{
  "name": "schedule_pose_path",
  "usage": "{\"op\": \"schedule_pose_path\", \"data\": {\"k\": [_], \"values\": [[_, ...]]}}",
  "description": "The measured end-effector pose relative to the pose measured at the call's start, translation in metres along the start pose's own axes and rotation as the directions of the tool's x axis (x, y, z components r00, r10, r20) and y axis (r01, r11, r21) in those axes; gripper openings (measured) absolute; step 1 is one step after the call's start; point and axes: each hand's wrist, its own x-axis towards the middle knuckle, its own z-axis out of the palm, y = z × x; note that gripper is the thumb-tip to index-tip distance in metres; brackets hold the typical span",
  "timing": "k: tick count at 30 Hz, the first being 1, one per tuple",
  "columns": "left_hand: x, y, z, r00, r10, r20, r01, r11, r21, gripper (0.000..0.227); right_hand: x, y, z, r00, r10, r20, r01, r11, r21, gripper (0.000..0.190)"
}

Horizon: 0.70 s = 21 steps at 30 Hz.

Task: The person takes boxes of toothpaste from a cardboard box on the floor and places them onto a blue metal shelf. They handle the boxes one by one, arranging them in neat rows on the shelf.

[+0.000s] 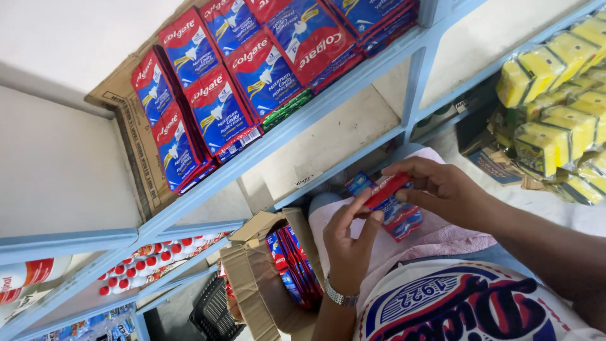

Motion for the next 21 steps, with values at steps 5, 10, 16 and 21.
{"op": "schedule_pose_path", "data": {"k": [5, 10, 16, 21], "values": [[0.004, 0.017, 0.001, 0.995, 0.089, -0.034, -0.077, 0.961, 0.264, 0.037, 0.003, -0.024, -0.002, 0.971, -0.236, 0.041, 0.228, 0.862, -0.453, 0.043], [0.006, 0.025, 0.002, 0.999, 0.036, -0.003, -0.033, 0.958, 0.284, 0.035, 0.002, -0.018, -0.004, 0.979, -0.201, 0.022, 0.183, 0.836, -0.518, 0.038], [0.001, 0.02, -0.001, 0.99, 0.138, -0.022, -0.121, 0.927, 0.356, 0.019, 0.005, -0.013, -0.001, 0.947, -0.315, 0.055, 0.287, 0.759, -0.584, 0.03], [-0.003, 0.003, -0.004, 0.985, 0.138, -0.1, -0.098, 0.937, 0.335, 0.016, 0.013, -0.011, -0.004, 0.887, -0.365, 0.282, 0.44, 0.854, -0.278, 0.029]]}}
